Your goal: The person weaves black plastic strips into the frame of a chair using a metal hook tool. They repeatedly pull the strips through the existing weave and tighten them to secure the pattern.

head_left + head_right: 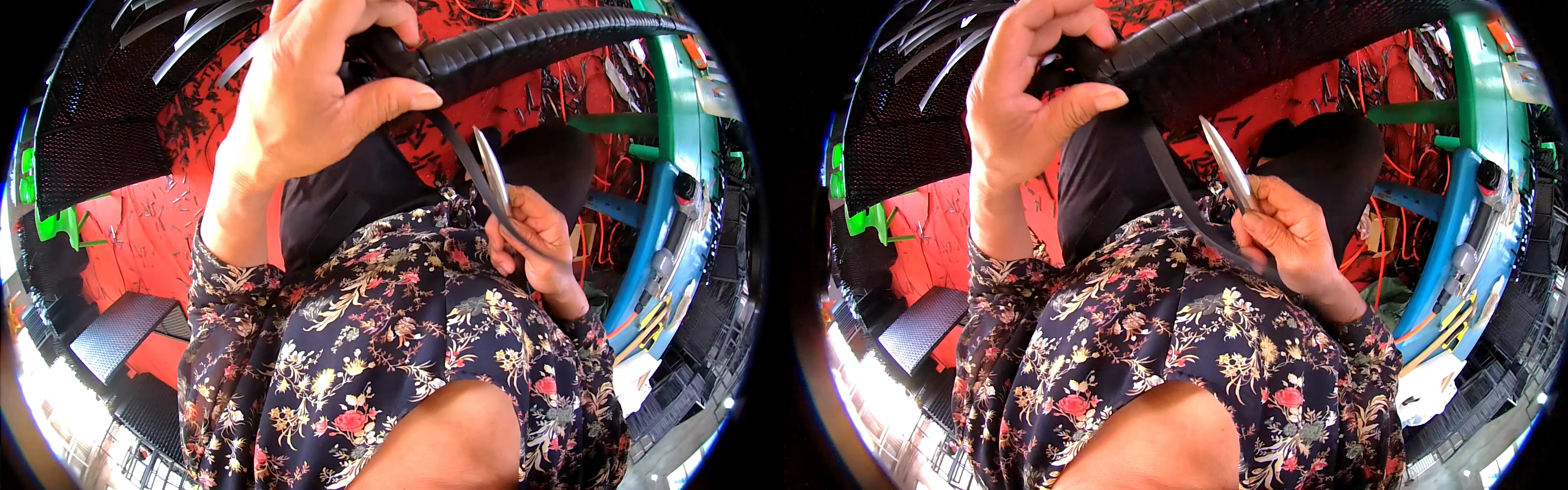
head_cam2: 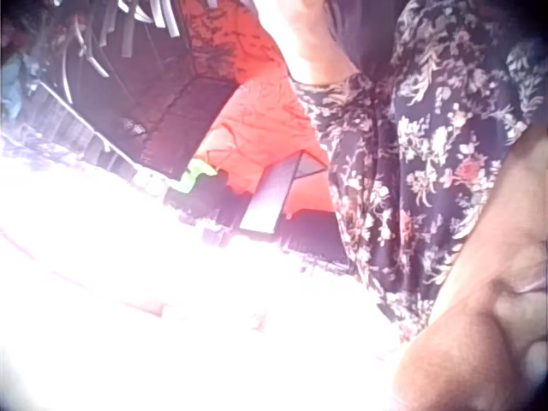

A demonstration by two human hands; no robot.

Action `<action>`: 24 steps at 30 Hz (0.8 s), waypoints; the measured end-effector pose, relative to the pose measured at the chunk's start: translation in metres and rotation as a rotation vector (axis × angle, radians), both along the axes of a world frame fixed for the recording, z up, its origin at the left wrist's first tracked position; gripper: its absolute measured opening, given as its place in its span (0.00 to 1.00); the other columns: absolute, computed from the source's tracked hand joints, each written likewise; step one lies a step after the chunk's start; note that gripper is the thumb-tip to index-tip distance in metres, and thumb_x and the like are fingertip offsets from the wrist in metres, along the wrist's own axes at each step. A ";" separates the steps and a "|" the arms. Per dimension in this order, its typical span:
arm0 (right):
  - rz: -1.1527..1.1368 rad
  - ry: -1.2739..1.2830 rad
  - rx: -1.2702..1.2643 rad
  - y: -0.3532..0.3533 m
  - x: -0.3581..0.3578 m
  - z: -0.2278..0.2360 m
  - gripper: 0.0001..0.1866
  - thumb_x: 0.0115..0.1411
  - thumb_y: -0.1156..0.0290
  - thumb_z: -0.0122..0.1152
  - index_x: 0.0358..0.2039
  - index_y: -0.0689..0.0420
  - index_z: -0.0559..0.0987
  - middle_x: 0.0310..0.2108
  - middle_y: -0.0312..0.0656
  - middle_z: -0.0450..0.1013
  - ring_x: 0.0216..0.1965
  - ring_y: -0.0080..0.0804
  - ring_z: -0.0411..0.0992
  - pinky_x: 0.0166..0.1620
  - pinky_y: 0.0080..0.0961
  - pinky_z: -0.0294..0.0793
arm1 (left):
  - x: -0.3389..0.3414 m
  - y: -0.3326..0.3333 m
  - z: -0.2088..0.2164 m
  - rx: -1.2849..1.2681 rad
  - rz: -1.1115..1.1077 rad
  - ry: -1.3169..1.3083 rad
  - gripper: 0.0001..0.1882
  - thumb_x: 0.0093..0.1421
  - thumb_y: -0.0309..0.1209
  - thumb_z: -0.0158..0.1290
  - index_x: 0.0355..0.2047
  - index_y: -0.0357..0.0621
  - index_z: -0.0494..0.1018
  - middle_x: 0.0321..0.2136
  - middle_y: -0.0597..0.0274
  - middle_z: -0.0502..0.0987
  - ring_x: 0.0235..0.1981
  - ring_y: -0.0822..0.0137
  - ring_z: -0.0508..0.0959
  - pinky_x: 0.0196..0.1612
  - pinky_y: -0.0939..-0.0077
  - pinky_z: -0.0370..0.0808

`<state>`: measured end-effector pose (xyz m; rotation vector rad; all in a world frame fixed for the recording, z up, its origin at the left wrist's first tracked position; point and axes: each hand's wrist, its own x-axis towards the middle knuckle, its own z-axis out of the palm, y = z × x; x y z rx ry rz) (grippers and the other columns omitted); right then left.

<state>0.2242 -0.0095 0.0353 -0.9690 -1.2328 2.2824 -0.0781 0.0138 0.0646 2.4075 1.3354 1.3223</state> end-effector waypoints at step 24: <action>-0.172 0.065 0.068 0.010 -0.032 -0.033 0.14 0.65 0.75 0.52 0.49 0.66 0.68 0.24 0.33 0.68 0.19 0.13 0.63 0.24 0.10 0.62 | -0.022 0.022 0.001 -0.707 -0.131 -0.470 0.26 0.50 0.18 0.59 0.50 0.34 0.65 0.39 0.60 0.77 0.41 0.74 0.75 0.44 0.81 0.71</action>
